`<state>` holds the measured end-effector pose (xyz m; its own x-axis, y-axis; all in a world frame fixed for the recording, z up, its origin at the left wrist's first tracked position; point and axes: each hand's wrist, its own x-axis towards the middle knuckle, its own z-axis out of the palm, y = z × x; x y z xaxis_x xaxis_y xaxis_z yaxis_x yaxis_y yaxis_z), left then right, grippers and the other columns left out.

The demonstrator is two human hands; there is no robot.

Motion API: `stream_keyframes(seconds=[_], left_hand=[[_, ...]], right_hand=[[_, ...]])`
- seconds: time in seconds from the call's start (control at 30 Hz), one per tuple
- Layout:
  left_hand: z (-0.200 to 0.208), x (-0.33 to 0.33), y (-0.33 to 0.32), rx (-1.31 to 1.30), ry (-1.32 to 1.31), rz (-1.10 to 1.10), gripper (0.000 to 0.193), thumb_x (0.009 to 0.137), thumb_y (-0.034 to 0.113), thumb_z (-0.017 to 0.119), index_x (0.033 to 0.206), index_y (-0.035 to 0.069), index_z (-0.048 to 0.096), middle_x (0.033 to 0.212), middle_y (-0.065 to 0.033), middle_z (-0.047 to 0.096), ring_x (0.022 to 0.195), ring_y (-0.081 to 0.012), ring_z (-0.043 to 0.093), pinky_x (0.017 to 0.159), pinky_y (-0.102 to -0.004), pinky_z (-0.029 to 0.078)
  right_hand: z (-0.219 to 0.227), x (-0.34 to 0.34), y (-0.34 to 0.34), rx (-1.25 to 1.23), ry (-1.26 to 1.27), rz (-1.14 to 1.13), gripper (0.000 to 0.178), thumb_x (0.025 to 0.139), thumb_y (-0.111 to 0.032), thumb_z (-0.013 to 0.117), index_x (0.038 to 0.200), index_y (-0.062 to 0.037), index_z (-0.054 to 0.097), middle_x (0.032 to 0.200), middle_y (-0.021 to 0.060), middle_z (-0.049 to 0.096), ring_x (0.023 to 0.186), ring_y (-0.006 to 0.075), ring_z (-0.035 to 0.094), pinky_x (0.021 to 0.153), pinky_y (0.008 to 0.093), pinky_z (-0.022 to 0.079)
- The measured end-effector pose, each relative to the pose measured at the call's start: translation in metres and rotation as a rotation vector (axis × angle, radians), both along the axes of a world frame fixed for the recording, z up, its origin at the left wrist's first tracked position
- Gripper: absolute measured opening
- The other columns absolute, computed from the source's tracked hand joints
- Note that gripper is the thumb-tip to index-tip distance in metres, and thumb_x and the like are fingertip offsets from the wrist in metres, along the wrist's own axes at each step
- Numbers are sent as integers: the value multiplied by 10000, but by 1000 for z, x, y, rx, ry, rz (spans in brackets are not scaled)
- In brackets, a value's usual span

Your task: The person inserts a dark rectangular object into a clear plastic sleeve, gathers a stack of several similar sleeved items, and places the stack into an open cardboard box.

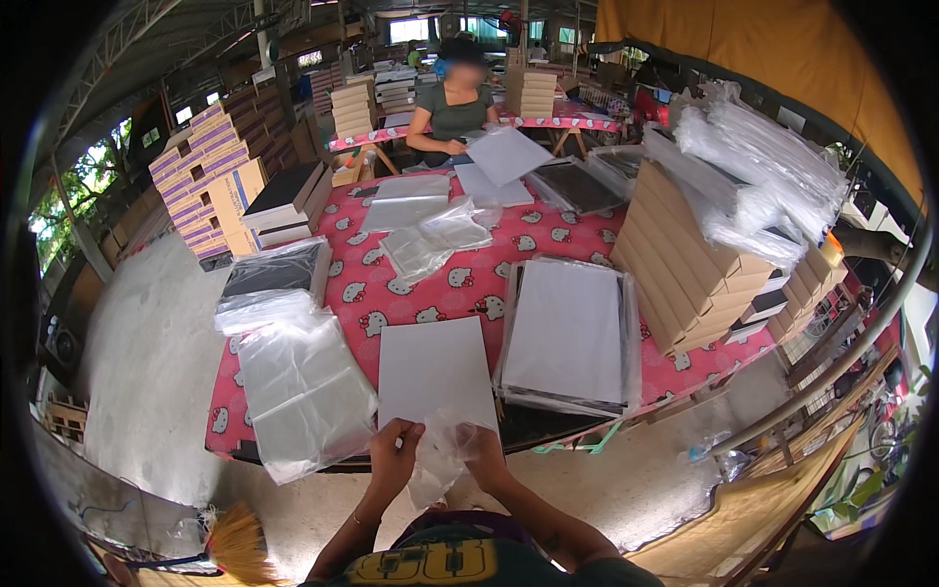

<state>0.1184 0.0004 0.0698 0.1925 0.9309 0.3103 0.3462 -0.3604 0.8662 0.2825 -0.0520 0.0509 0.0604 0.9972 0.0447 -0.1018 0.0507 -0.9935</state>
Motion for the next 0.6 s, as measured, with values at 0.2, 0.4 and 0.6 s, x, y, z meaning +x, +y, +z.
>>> stream_keyframes(seconds=[0.2, 0.4, 0.6], left_hand=[[4, 8, 3, 402, 101, 76, 50, 853, 57, 625, 832, 55, 579, 718, -103, 628, 681, -318, 597, 745, -416, 443], [-12, -13, 24, 219, 23, 339, 71, 885, 73, 597, 858, 34, 544, 733, -95, 643, 706, -277, 618, 715, -388, 460], [10, 0, -2, 212, -112, 25, 120, 889, 75, 614, 952, -13, 564, 771, -142, 659, 662, -195, 644, 624, -313, 506]], right_hand=[[-14, -12, 3, -20, 504, -115, 180, 777, 33, 680, 890, -60, 575, 836, -1, 607, 762, 96, 579, 724, 250, 480], [-8, -2, -8, 95, 701, -141, 285, 793, 42, 676, 773, -116, 441, 782, -34, 522, 725, 59, 537, 688, 224, 466], [21, -10, -5, -19, 733, -150, 213, 844, 47, 630, 820, -90, 470, 881, 3, 550, 886, 73, 545, 803, 273, 472]])
